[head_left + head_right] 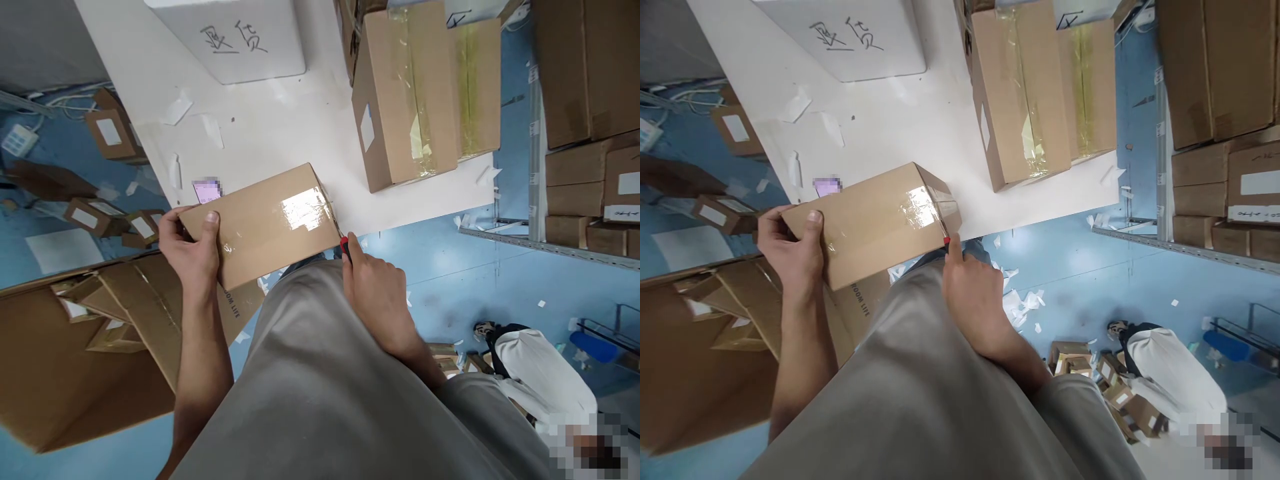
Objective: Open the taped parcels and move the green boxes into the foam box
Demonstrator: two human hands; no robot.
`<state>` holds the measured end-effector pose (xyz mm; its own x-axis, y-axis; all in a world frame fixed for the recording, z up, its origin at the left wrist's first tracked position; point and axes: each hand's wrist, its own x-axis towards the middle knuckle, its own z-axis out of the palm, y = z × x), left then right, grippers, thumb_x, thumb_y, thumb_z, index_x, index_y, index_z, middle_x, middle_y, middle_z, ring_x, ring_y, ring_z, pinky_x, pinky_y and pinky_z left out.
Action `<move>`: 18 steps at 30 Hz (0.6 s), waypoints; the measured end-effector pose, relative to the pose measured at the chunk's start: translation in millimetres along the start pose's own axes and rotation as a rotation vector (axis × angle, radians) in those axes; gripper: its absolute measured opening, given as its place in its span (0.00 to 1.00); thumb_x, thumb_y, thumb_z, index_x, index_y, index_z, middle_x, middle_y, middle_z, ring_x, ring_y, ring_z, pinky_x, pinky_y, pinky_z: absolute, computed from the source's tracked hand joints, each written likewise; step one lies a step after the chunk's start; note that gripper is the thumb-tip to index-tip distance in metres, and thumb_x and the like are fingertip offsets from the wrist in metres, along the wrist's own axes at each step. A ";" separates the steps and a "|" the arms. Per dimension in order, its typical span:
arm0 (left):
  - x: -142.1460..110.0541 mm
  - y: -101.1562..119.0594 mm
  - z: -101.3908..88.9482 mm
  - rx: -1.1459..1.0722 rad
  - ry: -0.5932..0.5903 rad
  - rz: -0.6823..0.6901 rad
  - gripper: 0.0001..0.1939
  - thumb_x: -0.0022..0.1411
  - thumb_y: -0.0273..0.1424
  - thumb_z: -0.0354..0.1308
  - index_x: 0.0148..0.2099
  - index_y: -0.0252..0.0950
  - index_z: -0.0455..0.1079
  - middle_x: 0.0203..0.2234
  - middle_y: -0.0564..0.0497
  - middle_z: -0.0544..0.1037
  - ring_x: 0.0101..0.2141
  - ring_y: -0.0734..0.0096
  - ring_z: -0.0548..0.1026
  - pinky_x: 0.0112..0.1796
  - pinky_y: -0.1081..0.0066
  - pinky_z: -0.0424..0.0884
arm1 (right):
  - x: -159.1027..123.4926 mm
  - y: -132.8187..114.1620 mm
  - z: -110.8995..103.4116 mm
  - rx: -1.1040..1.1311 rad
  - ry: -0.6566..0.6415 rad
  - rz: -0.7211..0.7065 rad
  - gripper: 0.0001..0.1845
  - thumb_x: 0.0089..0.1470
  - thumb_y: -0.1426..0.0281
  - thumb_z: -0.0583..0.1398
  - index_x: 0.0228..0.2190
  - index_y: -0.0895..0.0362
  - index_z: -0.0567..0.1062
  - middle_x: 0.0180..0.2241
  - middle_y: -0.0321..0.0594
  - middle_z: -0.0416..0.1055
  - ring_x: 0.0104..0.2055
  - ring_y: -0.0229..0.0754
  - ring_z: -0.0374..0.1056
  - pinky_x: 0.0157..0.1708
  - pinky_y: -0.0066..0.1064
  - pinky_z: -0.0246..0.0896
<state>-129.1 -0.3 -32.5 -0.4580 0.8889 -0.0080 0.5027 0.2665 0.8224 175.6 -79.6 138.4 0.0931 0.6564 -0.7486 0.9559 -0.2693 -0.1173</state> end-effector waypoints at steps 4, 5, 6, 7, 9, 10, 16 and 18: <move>-1.2 -4.4 -1.0 -0.038 0.007 0.010 0.21 0.55 0.27 0.72 0.51 0.34 0.73 0.44 0.51 0.80 0.44 0.68 0.78 0.51 0.66 0.77 | 5.2 -0.5 -0.5 0.040 0.065 -0.029 0.33 0.84 0.66 0.49 0.83 0.54 0.56 0.44 0.50 0.88 0.44 0.52 0.86 0.48 0.40 0.80; -1.9 -5.6 -1.2 -0.051 0.008 0.013 0.21 0.55 0.27 0.72 0.51 0.34 0.74 0.44 0.50 0.80 0.44 0.67 0.78 0.51 0.66 0.77 | 11.3 -1.7 1.0 0.046 0.076 -0.034 0.34 0.83 0.68 0.49 0.83 0.55 0.56 0.44 0.51 0.88 0.45 0.52 0.86 0.48 0.40 0.80; -2.6 -6.7 -1.4 -0.059 0.007 0.015 0.21 0.54 0.27 0.71 0.51 0.34 0.74 0.45 0.50 0.80 0.44 0.67 0.78 0.51 0.66 0.77 | 18.2 -3.3 2.5 0.048 0.083 -0.036 0.34 0.83 0.69 0.50 0.83 0.57 0.56 0.44 0.51 0.88 0.45 0.53 0.86 0.48 0.40 0.80; -3.3 -7.6 -1.5 -0.063 0.006 0.018 0.22 0.54 0.27 0.71 0.51 0.34 0.74 0.45 0.50 0.81 0.45 0.67 0.78 0.51 0.66 0.77 | 25.3 -5.1 3.9 0.048 0.088 -0.036 0.34 0.82 0.70 0.50 0.83 0.58 0.56 0.44 0.52 0.88 0.46 0.53 0.86 0.48 0.40 0.80; -4.2 -8.5 -1.2 -0.058 0.010 0.022 0.21 0.55 0.27 0.71 0.51 0.34 0.74 0.45 0.50 0.80 0.45 0.67 0.78 0.52 0.65 0.77 | 36.5 -8.5 5.4 0.038 0.096 -0.037 0.35 0.82 0.71 0.51 0.83 0.59 0.57 0.45 0.54 0.88 0.47 0.54 0.87 0.48 0.41 0.80; -4.3 -8.5 -0.9 -0.051 0.015 0.020 0.21 0.55 0.27 0.70 0.51 0.34 0.74 0.44 0.50 0.80 0.44 0.68 0.78 0.52 0.65 0.77 | 39.4 -9.6 5.7 0.027 0.101 -0.037 0.35 0.82 0.72 0.51 0.83 0.59 0.57 0.45 0.54 0.88 0.47 0.54 0.87 0.48 0.41 0.80; -2.9 -3.7 -0.2 0.001 0.033 -0.027 0.20 0.57 0.26 0.70 0.51 0.34 0.73 0.44 0.51 0.79 0.43 0.68 0.77 0.54 0.63 0.77 | 18.9 -0.1 8.9 -0.044 0.028 -0.033 0.34 0.81 0.73 0.50 0.82 0.61 0.58 0.44 0.56 0.88 0.47 0.54 0.87 0.47 0.39 0.79; -3.9 -1.4 -1.2 -0.006 0.025 -0.018 0.19 0.58 0.27 0.72 0.50 0.35 0.72 0.44 0.50 0.79 0.44 0.67 0.77 0.56 0.61 0.77 | 6.0 5.3 7.1 -0.027 0.001 -0.040 0.34 0.82 0.71 0.49 0.82 0.60 0.59 0.45 0.55 0.88 0.47 0.55 0.87 0.47 0.40 0.79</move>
<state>-128.9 -4.5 -32.9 -0.4846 0.8747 -0.0087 0.4902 0.2798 0.8255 179.3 -82.1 128.6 0.0547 0.6672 -0.7429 0.9660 -0.2236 -0.1296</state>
